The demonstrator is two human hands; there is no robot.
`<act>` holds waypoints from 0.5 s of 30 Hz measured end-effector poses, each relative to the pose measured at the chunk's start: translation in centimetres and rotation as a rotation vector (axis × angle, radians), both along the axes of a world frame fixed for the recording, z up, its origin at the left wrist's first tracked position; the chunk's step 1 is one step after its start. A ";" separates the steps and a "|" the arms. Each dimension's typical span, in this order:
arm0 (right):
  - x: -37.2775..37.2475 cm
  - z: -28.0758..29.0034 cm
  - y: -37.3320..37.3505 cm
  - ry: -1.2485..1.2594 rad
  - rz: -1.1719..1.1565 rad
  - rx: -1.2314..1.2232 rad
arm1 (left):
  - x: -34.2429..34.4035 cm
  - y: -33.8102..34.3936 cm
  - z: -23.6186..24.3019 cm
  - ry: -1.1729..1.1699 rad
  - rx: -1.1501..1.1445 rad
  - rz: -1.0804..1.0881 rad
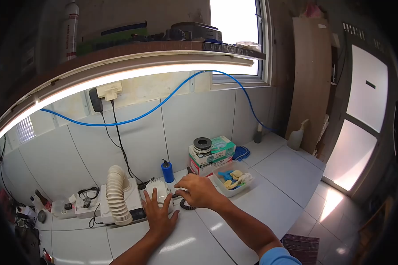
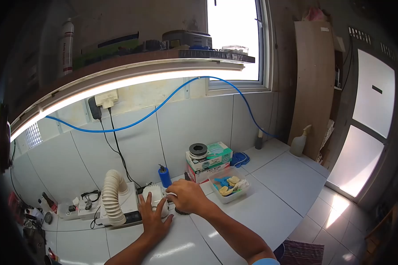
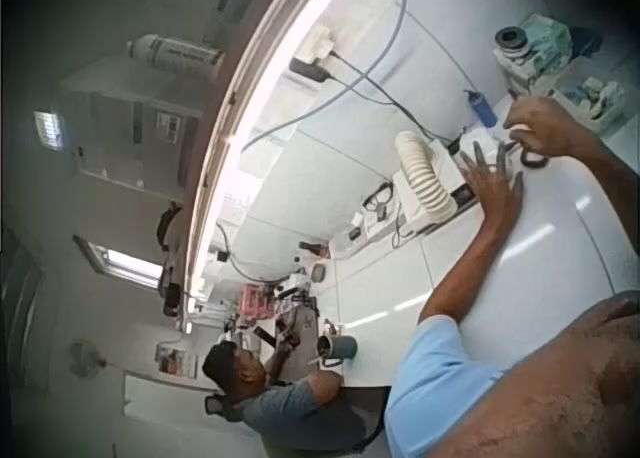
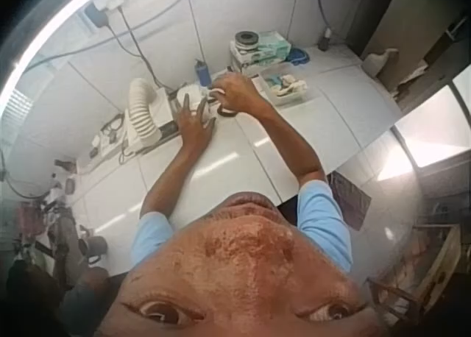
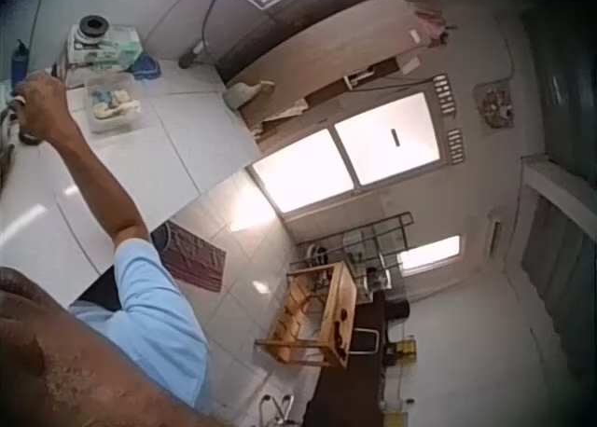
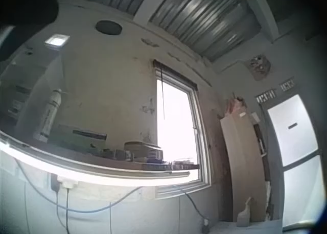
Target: Using a rotary micromotor tool to grind and finish dental prosthetic components at a laboratory bench.
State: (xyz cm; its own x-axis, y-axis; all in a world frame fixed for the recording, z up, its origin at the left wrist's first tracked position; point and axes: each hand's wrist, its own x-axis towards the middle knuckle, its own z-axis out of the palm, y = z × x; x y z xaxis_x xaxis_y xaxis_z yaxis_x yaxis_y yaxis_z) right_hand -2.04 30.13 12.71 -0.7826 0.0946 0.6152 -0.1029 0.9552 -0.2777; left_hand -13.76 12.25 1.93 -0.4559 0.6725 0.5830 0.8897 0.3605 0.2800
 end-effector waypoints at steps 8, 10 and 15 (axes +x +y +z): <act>8.8 23.3 2.2 0.580 -0.210 -0.078 | 0.7 -0.2 -1.5 0.013 0.208 -0.498; 9.8 29.3 6.7 0.771 -0.366 0.070 | 0.9 0.0 -1.6 -0.035 0.221 -0.604; 9.1 37.3 13.5 0.546 -0.681 0.020 | 0.5 0.2 -1.8 -0.075 0.211 -0.653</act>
State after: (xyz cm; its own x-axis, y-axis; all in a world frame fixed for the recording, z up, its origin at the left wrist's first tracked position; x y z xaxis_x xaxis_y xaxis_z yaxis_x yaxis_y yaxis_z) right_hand 7.07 43.67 50.02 -0.1549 0.4201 0.8942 0.3784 0.8613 -0.3391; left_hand -13.24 12.40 0.16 -0.0403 0.6984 0.7145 0.8814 -0.3120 0.3547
